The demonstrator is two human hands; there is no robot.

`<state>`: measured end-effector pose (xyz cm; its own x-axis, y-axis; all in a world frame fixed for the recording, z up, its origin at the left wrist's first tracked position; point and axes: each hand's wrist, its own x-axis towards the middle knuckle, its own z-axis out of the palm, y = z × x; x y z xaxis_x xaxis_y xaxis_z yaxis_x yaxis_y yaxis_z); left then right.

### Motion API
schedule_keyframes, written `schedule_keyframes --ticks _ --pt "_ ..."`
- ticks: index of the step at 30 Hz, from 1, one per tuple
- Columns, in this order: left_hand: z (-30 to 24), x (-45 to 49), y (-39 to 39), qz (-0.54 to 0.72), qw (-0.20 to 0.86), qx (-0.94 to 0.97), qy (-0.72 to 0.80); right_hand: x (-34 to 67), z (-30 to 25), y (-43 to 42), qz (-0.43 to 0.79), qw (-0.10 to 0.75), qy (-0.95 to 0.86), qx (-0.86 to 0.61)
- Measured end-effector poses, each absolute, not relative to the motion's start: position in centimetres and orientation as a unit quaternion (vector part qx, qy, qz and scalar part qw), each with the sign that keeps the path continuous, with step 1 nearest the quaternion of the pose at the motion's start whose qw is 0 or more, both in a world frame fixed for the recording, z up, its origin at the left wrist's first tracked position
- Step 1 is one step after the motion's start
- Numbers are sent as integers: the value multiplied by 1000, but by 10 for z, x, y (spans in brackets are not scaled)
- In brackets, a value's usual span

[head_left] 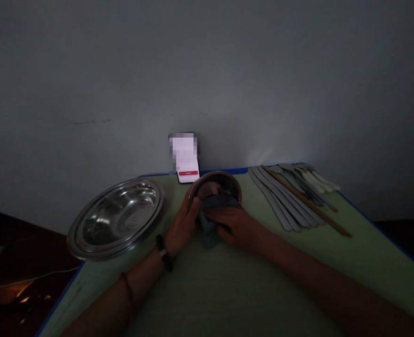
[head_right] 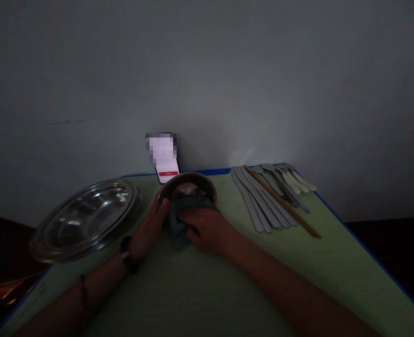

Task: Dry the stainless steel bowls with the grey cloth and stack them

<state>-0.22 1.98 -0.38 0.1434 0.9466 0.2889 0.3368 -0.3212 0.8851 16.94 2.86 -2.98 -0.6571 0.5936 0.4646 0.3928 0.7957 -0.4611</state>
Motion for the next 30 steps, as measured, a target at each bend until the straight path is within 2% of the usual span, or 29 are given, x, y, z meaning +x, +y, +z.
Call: schedule_keyframes --ticks 7,15,22,30 --pt "-9 -2 20 498 341 631 487 177 -4 32 38 166 -926 -338" --pt "-7 -2 24 498 335 640 480 183 -18 37 -74 232 -892 -381" --pt "-6 -5 20 463 350 657 481 169 -26 24 -44 215 -885 -411" --pt "-9 -1 16 453 359 663 476 159 -16 11 43 199 -912 -355"
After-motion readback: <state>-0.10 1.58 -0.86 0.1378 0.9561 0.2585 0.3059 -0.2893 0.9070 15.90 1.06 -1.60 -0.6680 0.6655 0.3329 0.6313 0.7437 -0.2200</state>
